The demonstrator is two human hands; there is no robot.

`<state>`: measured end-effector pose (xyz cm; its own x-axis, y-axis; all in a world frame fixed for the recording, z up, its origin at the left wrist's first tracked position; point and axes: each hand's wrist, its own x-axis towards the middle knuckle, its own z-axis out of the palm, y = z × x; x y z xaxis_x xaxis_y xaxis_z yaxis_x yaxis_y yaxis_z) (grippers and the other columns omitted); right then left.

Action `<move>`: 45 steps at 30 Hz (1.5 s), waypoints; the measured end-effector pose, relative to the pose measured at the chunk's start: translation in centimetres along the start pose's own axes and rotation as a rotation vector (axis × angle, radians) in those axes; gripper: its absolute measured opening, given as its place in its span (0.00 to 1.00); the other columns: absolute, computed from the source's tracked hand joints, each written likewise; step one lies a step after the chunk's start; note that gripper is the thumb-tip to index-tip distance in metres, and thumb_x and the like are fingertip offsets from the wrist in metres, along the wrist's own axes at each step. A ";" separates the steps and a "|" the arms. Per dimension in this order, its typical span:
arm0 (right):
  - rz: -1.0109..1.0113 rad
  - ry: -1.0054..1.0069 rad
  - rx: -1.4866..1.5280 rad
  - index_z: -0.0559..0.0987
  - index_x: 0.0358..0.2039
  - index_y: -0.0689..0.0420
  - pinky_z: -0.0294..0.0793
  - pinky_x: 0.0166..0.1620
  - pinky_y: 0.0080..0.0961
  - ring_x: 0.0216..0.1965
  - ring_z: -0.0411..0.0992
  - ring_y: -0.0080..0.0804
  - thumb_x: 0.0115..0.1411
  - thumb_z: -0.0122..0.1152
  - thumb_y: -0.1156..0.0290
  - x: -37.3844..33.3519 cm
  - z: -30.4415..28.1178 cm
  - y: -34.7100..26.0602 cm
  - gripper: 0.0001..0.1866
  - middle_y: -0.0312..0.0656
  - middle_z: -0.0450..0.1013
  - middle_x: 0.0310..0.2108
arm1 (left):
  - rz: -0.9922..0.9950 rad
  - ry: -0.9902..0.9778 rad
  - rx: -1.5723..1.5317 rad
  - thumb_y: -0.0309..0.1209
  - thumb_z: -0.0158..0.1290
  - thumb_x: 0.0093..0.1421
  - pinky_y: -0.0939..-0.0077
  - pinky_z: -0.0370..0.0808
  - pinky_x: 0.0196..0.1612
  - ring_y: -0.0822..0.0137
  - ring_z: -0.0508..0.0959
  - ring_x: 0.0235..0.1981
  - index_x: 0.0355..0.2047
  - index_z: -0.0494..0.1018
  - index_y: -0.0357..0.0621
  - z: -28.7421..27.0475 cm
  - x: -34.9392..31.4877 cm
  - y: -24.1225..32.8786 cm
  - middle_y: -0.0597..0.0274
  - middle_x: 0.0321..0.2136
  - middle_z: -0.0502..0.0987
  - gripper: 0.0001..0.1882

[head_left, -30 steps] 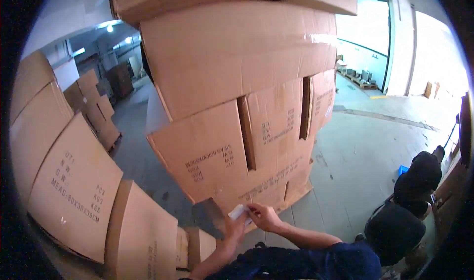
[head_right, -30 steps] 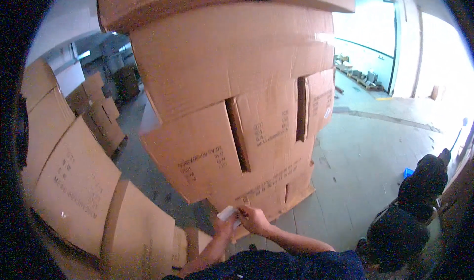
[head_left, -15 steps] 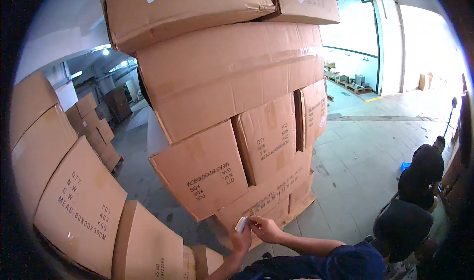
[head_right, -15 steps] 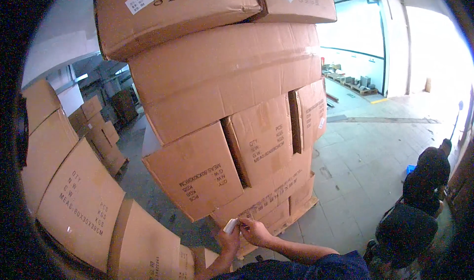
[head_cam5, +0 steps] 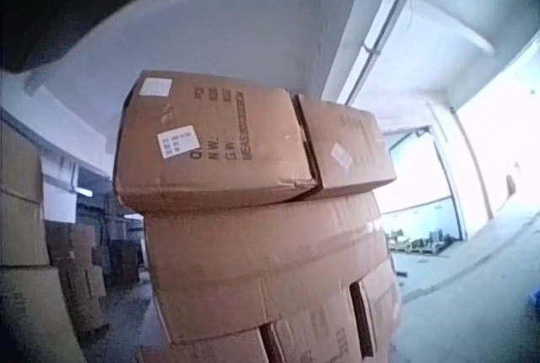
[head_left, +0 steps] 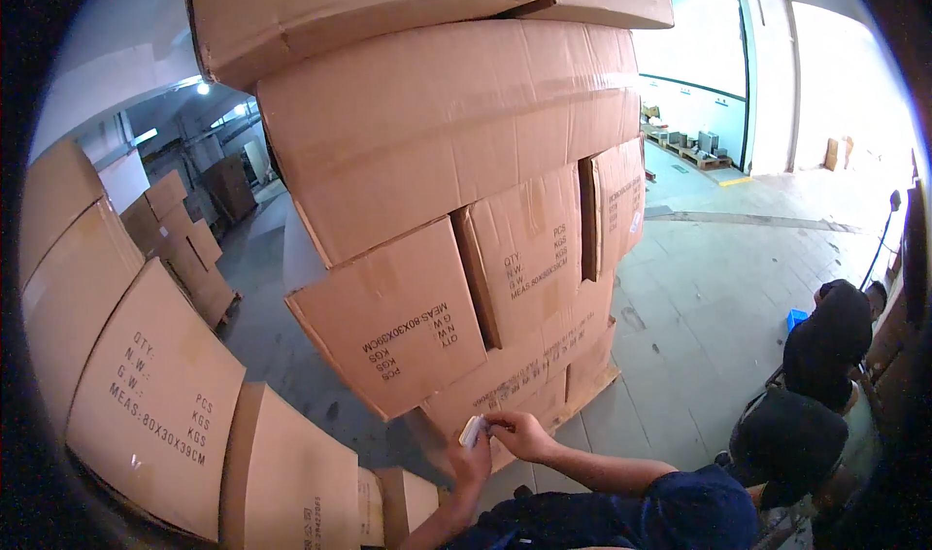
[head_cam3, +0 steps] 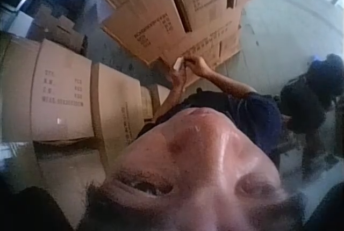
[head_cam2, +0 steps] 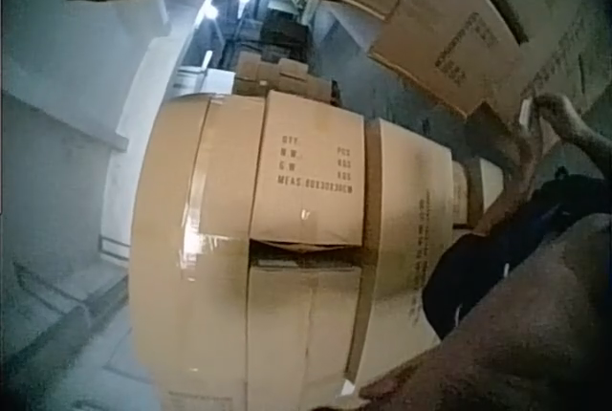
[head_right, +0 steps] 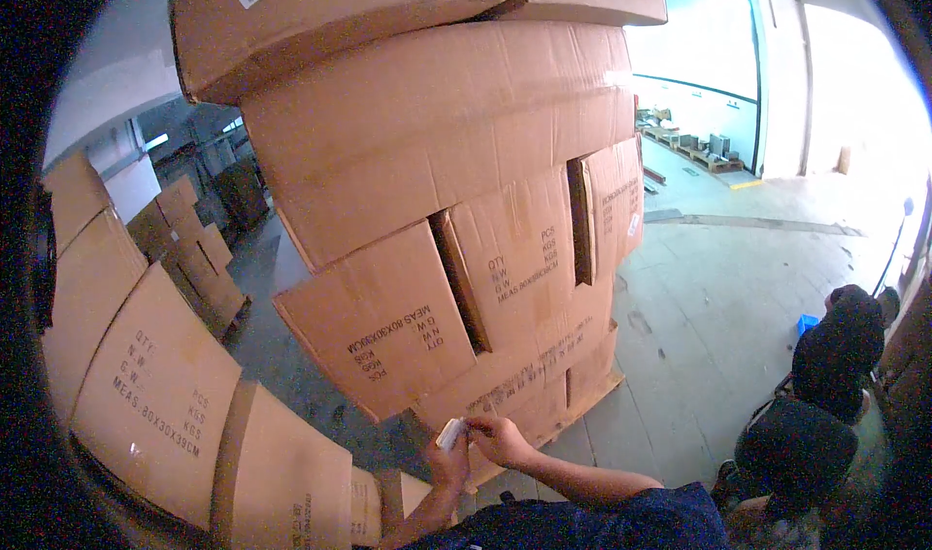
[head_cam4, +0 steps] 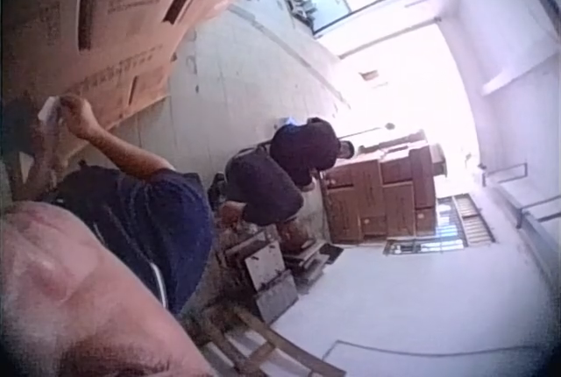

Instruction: The recorder peels adhesive labels from a stack and applies them to specific locations on stacked cardboard boxes in a warehouse.

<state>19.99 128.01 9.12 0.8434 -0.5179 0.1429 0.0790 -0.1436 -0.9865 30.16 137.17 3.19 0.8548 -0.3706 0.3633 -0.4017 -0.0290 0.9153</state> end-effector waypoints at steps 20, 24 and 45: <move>0.021 0.063 0.007 0.74 0.46 0.65 0.71 0.42 0.22 0.37 0.70 0.22 0.60 0.50 0.74 -1.7 0.0 -1.1 0.14 0.42 0.75 0.36 | -0.090 -0.101 0.019 0.29 0.58 0.53 0.73 0.75 0.32 0.67 0.79 0.29 0.36 0.75 0.33 -1.0 -1.0 6.5 0.56 0.29 0.79 0.12; -0.058 0.060 -0.048 0.74 0.46 0.65 0.70 0.39 0.21 0.34 0.69 0.21 0.60 0.50 0.75 -1.8 0.3 -0.3 0.14 0.41 0.74 0.34 | -0.101 -0.109 0.066 0.28 0.56 0.55 0.75 0.75 0.33 0.69 0.78 0.30 0.35 0.75 0.33 -1.3 -1.5 4.3 0.58 0.29 0.79 0.11; 0.021 0.108 0.062 0.68 0.52 0.66 0.72 0.49 0.26 0.47 0.69 0.28 0.62 0.44 0.79 -3.3 1.2 -1.0 0.17 0.44 0.71 0.45 | -0.096 -0.030 -0.080 0.23 0.52 0.56 0.76 0.74 0.34 0.68 0.78 0.30 0.39 0.74 0.35 -1.2 -1.8 9.4 0.54 0.29 0.78 0.10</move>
<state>17.79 130.92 9.56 0.7834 -0.6085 0.1268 0.0974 -0.0812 -0.9919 25.28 138.65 11.37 0.8773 -0.3974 0.2692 -0.2900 0.0080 0.9570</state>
